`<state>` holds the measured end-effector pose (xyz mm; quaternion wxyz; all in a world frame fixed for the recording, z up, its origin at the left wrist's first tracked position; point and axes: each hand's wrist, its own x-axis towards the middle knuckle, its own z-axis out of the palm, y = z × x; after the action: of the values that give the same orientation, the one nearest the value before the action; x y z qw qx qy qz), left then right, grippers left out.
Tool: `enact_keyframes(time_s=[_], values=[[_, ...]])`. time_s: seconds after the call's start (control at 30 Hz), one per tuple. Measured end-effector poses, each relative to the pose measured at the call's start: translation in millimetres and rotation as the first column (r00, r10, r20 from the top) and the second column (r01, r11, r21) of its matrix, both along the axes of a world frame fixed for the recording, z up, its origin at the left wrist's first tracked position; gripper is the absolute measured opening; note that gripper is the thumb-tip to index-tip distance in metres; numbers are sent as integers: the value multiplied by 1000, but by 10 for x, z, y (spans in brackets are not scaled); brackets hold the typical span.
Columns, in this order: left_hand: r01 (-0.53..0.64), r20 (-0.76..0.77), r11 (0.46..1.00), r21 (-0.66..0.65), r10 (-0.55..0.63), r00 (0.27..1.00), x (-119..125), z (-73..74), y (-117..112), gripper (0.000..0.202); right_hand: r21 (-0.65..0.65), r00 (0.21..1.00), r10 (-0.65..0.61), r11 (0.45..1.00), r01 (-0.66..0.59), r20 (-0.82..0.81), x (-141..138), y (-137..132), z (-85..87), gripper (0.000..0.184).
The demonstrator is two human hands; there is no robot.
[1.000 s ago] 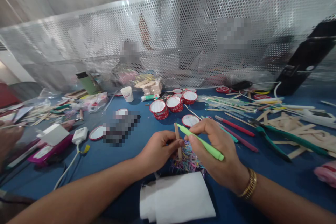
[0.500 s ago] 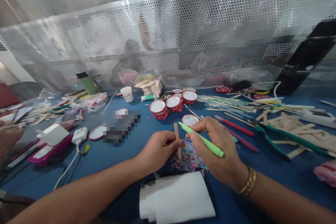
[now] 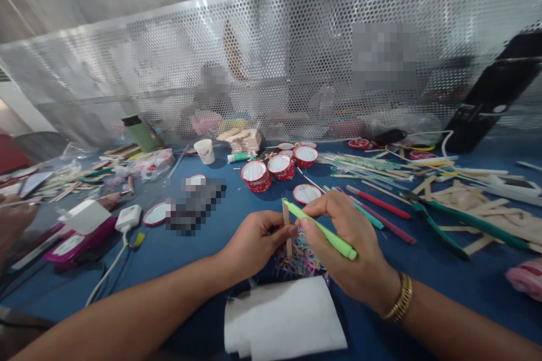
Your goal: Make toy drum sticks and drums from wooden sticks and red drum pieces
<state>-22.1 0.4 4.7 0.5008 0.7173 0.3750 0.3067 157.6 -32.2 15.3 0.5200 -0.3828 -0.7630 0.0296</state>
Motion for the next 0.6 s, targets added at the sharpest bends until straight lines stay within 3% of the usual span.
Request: enact_keyframes(time_s=[0.3,0.6], values=[[-26,-20,999,-31,26,999,3,32,-12,41,-59,995,-80,995,77,-62,10,32,-33,4],[-9,-33,1000,30,10,999,-5,-5,9,44,7,1000,-5,1000,5,2,3,6,-15,5]])
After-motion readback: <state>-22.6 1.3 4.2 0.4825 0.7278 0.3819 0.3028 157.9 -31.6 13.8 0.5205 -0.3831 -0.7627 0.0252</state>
